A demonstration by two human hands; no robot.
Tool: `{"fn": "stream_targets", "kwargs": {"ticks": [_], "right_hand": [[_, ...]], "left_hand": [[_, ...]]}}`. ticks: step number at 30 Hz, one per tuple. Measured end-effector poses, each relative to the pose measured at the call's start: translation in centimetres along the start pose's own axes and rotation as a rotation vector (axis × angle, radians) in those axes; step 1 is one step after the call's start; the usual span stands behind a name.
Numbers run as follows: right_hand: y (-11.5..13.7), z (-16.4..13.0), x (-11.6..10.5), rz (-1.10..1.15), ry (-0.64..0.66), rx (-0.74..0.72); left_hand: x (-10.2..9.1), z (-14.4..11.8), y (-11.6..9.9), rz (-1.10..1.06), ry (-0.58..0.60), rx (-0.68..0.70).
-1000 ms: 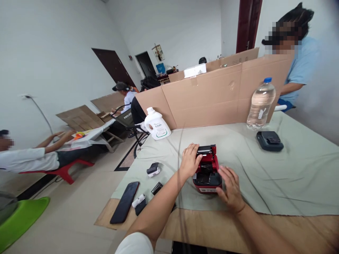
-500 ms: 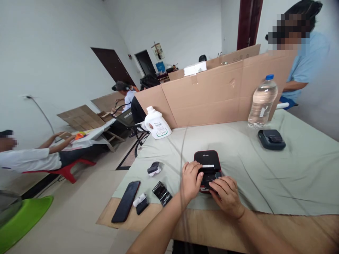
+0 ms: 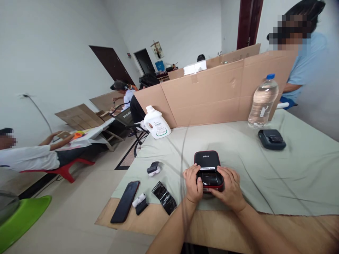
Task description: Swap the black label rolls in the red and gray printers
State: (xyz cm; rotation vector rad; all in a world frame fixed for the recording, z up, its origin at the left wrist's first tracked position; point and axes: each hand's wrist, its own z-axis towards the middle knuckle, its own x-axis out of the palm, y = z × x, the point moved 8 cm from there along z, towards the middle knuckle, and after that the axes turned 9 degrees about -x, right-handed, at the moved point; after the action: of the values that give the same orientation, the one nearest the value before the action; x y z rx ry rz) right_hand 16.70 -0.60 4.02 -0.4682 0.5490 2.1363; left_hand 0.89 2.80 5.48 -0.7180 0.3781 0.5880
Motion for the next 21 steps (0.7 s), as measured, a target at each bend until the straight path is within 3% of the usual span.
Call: {"fn": "stream_targets", "kwargs": {"ticks": [14, 21], "right_hand": [[0.2, 0.3, 0.0, -0.037, -0.028, 0.005], [-1.1, -1.3, 0.9, 0.264, -0.025, 0.061]], "left_hand": [[0.0, 0.1, 0.1, 0.011, 0.009, -0.016], [0.1, -0.9, 0.7, -0.152, -0.014, -0.057]]}}
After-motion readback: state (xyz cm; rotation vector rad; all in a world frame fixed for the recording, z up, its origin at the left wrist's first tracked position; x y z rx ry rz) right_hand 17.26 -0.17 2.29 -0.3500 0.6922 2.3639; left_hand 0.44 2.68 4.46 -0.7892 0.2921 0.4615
